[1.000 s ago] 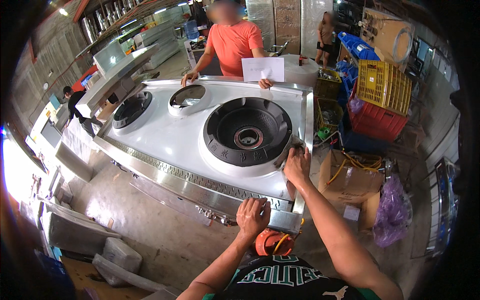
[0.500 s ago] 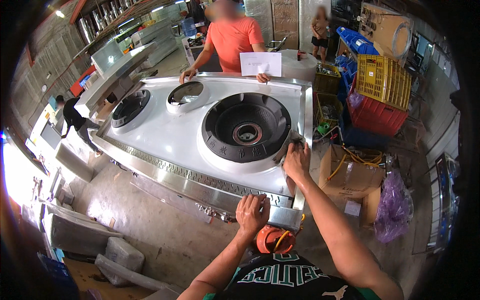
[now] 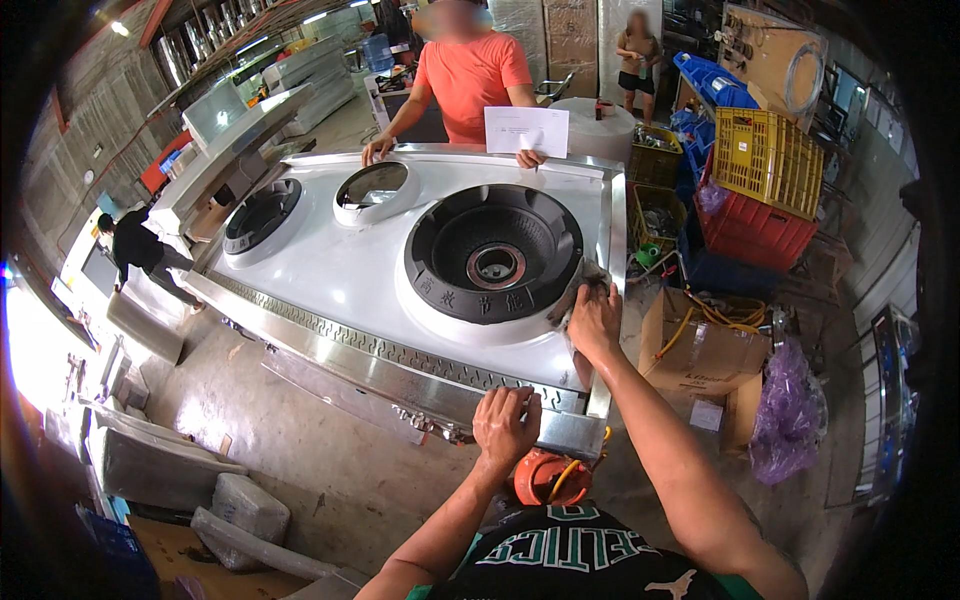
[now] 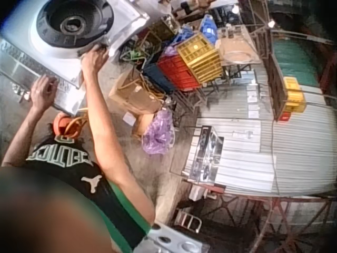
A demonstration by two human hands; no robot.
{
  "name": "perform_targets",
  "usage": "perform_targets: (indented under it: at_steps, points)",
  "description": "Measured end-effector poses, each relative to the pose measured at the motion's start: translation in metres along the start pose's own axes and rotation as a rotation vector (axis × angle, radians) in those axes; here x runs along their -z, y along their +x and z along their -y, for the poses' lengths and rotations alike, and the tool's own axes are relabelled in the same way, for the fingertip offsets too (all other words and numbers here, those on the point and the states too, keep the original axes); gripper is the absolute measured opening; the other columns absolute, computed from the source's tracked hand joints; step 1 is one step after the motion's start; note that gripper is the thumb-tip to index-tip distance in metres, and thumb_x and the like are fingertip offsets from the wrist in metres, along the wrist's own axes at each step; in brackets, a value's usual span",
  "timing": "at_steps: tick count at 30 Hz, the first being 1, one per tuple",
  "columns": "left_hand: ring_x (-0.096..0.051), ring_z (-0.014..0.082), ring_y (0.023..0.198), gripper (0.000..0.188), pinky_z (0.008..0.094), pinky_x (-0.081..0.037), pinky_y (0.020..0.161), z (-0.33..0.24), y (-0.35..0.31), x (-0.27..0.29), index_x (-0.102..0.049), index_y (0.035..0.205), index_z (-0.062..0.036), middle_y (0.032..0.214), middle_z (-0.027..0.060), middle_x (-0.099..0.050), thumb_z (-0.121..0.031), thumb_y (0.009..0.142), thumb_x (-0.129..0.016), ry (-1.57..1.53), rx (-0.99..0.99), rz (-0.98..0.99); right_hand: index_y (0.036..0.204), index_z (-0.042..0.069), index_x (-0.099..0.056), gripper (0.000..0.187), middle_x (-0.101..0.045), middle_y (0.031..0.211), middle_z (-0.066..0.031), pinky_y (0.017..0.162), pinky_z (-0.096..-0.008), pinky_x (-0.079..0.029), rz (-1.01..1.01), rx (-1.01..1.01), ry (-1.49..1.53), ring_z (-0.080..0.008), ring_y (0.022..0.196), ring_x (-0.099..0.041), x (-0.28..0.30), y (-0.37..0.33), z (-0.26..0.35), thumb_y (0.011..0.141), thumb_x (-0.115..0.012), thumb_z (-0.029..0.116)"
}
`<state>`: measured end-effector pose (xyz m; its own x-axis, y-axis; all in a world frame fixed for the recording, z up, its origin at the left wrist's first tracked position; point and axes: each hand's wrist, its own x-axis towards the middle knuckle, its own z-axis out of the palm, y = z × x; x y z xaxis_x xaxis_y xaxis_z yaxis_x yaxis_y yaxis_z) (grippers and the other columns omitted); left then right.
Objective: The person walks through a warehouse, picks up a hose, and then cleans a stainless steel gas stove with a cloth. They wipe the top surface and sides of the stove, then place a metal bowl on one of the burners.
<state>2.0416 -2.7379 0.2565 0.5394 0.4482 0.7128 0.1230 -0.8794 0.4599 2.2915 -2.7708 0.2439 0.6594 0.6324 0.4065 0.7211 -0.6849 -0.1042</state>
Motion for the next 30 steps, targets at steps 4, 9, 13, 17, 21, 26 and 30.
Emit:
perform_targets:
  at_steps: [4, 9, 13, 17, 21, 26, 30]
  points:
    - [-0.059, 0.0266, 0.069, 0.010, 0.0396, -0.048, 0.064, 0.0004, -0.0006, 0.0000, -0.068, 0.090, -0.0071, 0.075, 0.0064, -0.060, -0.012, 0.083, -0.075, -0.003, 0.007, 0.013, 0.114, -0.007, -0.054, 0.030, -0.064, 0.115, -0.0298, 0.119, -0.0541, -0.026, 0.018, -0.007, 0.019, -0.0407, 0.120, -0.059, 0.0022, -0.0007, 0.0006, 0.089, -0.052, 0.010]
    - [-0.059, 0.0266, 0.068, 0.010, 0.0395, -0.048, 0.064, -0.0001, -0.0004, -0.0003, -0.068, 0.090, -0.0070, 0.074, 0.0062, -0.060, -0.012, 0.083, -0.075, 0.001, 0.004, 0.012, 0.112, -0.006, -0.055, 0.028, -0.065, 0.112, -0.0285, 0.119, -0.0533, -0.027, -0.009, -0.013, -0.006, -0.0399, 0.118, -0.059, 0.0004, -0.0002, 0.0006, 0.089, -0.052, 0.009]
    - [-0.059, 0.0264, 0.069, 0.010, 0.0394, -0.048, 0.064, -0.0011, -0.0003, 0.0000, -0.069, 0.089, -0.0072, 0.074, 0.0061, -0.060, -0.012, 0.083, -0.074, -0.006, 0.015, 0.020, 0.118, -0.007, -0.054, 0.036, -0.065, 0.117, -0.0274, 0.118, -0.0525, -0.027, 0.018, -0.007, -0.006, -0.0378, 0.122, -0.058, -0.0008, 0.0005, -0.0004, 0.087, -0.052, 0.011]
    - [-0.059, 0.0262, 0.069, 0.009, 0.0394, -0.048, 0.064, -0.0015, 0.0003, 0.0007, -0.069, 0.088, -0.0076, 0.074, 0.0060, -0.060, -0.012, 0.084, -0.074, -0.023, 0.016, 0.032, 0.113, -0.006, -0.055, 0.031, -0.065, 0.113, -0.0282, 0.117, -0.0537, -0.028, -0.006, -0.001, -0.002, -0.0383, 0.118, -0.060, 0.0004, 0.0000, -0.0004, 0.088, -0.052, 0.010]
    - [-0.059, 0.0259, 0.068, 0.008, 0.0393, -0.048, 0.064, -0.0018, 0.0010, 0.0007, -0.069, 0.089, -0.0078, 0.074, 0.0058, -0.060, -0.012, 0.084, -0.074, -0.002, 0.001, 0.025, 0.110, -0.007, -0.056, 0.027, -0.065, 0.110, -0.0295, 0.118, -0.0540, -0.029, -0.047, 0.007, -0.027, -0.0392, 0.116, -0.061, 0.0011, -0.0010, 0.0004, 0.088, -0.053, 0.009]
    - [-0.059, 0.0259, 0.068, 0.009, 0.0393, -0.048, 0.064, -0.0016, 0.0011, 0.0001, -0.069, 0.089, -0.0078, 0.074, 0.0056, -0.060, -0.012, 0.084, -0.074, -0.015, 0.009, 0.045, 0.112, -0.008, -0.055, 0.030, -0.064, 0.110, -0.0309, 0.120, -0.0530, -0.027, -0.043, 0.014, 0.006, -0.0405, 0.116, -0.060, 0.0018, -0.0008, 0.0006, 0.088, -0.052, 0.009]
    - [-0.059, 0.0257, 0.068, 0.009, 0.0392, -0.047, 0.064, -0.0013, 0.0010, -0.0004, -0.069, 0.089, -0.0080, 0.074, 0.0055, -0.060, -0.012, 0.084, -0.074, -0.001, -0.004, 0.024, 0.115, -0.009, -0.054, 0.033, -0.064, 0.112, -0.0317, 0.121, -0.0532, -0.026, -0.015, 0.002, 0.019, -0.0412, 0.117, -0.060, 0.0034, 0.0002, 0.0006, 0.088, -0.051, 0.010]
